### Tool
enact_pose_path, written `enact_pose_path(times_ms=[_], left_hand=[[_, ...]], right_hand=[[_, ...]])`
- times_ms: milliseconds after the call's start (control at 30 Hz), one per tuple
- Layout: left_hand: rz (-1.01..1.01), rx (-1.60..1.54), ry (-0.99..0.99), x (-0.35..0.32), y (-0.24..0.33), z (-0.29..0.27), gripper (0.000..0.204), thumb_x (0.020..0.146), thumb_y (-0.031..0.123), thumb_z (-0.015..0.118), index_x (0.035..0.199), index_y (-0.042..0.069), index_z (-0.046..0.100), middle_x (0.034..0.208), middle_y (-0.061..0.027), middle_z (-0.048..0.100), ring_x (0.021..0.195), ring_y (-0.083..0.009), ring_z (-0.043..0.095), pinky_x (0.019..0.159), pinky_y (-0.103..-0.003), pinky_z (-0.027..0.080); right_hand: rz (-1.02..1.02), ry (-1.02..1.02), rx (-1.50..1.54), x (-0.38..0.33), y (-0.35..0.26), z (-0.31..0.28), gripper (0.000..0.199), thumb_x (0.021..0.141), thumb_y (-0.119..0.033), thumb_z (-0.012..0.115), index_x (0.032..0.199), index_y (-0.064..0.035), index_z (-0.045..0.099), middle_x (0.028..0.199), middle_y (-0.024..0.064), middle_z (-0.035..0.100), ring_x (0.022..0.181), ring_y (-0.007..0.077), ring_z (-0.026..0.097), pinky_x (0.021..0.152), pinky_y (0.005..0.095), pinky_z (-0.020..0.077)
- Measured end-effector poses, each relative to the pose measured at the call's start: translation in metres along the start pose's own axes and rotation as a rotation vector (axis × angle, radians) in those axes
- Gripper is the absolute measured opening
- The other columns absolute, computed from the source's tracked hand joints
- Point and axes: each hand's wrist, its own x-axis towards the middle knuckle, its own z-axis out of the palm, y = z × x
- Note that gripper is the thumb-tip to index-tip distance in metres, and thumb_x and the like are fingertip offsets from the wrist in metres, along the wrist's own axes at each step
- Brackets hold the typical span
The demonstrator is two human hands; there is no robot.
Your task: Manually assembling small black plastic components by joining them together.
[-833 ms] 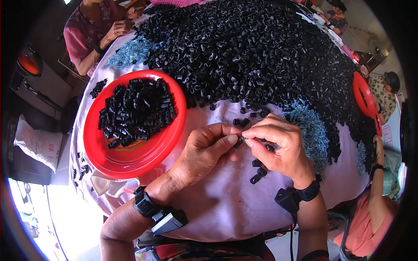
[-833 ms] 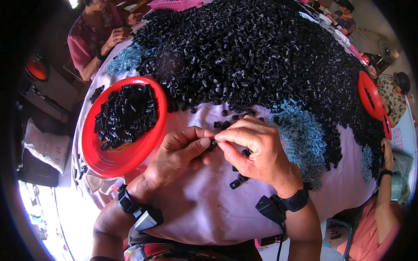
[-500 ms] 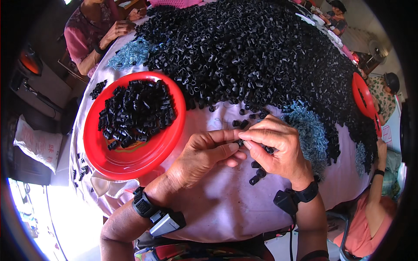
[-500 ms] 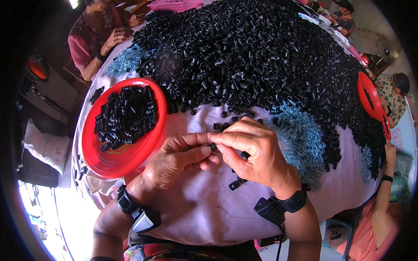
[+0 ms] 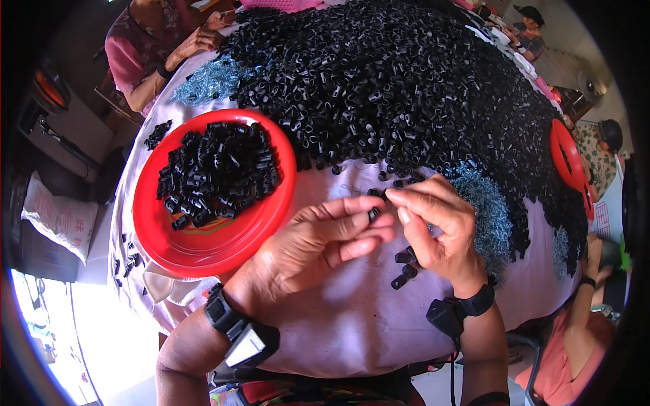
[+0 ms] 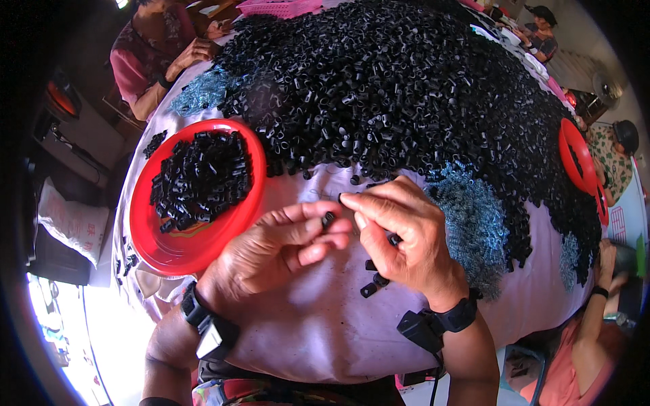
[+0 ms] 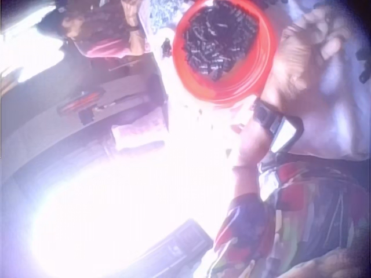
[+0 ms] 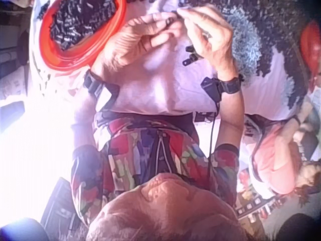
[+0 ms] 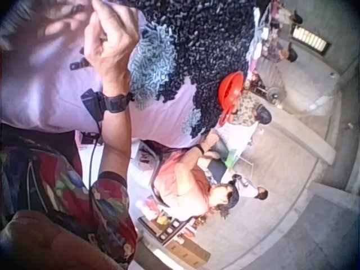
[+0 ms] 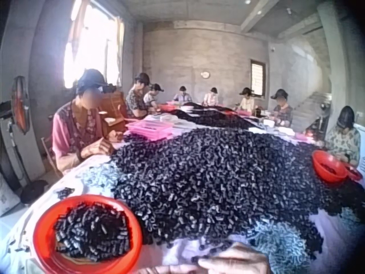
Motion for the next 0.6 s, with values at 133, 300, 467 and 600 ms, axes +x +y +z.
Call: enact_pose_path(times_ms=[133, 300, 467, 600], left_hand=[[0.138, -0.042, -0.037, -0.003, 0.011, -0.011, 0.028, 0.105, 0.008, 0.058, 0.132, 0.001, 0.059, 0.125, -0.0155, 0.069, 0.118, -0.0262, 0.069, 0.093, -0.029, 0.063], [0.12, 0.15, 0.083, -0.006, -0.004, -0.002, 0.027, 0.105, 0.01, 0.06, 0.131, 0.003, 0.061, 0.124, -0.0135, 0.07, 0.108, -0.0193, 0.071, 0.086, -0.026, 0.059], [0.111, 0.332, 0.088, -0.002, -0.011, -0.008, 0.031, 0.106, 0.012, 0.059, 0.135, 0.001, 0.059, 0.123, -0.0115, 0.069, 0.106, -0.0176, 0.07, 0.087, -0.027, 0.057], [0.124, 0.367, 0.086, 0.001, -0.015, -0.009, 0.03, 0.107, 0.012, 0.058, 0.134, 0.001, 0.059, 0.123, -0.0116, 0.07, 0.106, -0.018, 0.07, 0.087, -0.028, 0.057]], right_hand=[[-0.016, -0.143, -0.249, 0.003, 0.007, 0.009, 0.03, 0.086, -0.007, 0.071, 0.116, -0.0028, 0.074, 0.116, 0.0123, 0.07, 0.103, 0.0306, 0.064, 0.089, 0.0408, 0.0542], [-0.039, -0.262, -0.327, -0.002, 0.011, 0.014, 0.034, 0.08, -0.001, 0.072, 0.114, -0.0013, 0.074, 0.117, 0.0106, 0.071, 0.108, 0.0281, 0.062, 0.095, 0.0395, 0.0523], [-0.012, -0.266, -0.279, -0.004, 0.013, 0.01, 0.032, 0.074, 0.005, 0.073, 0.104, -0.0024, 0.074, 0.103, 0.0089, 0.071, 0.097, 0.0278, 0.063, 0.086, 0.0389, 0.0538], [0.013, -0.231, -0.257, -0.005, 0.012, 0.014, 0.027, 0.075, 0.005, 0.074, 0.101, -0.0027, 0.074, 0.096, 0.0087, 0.069, 0.094, 0.0284, 0.063, 0.083, 0.0394, 0.0533]])
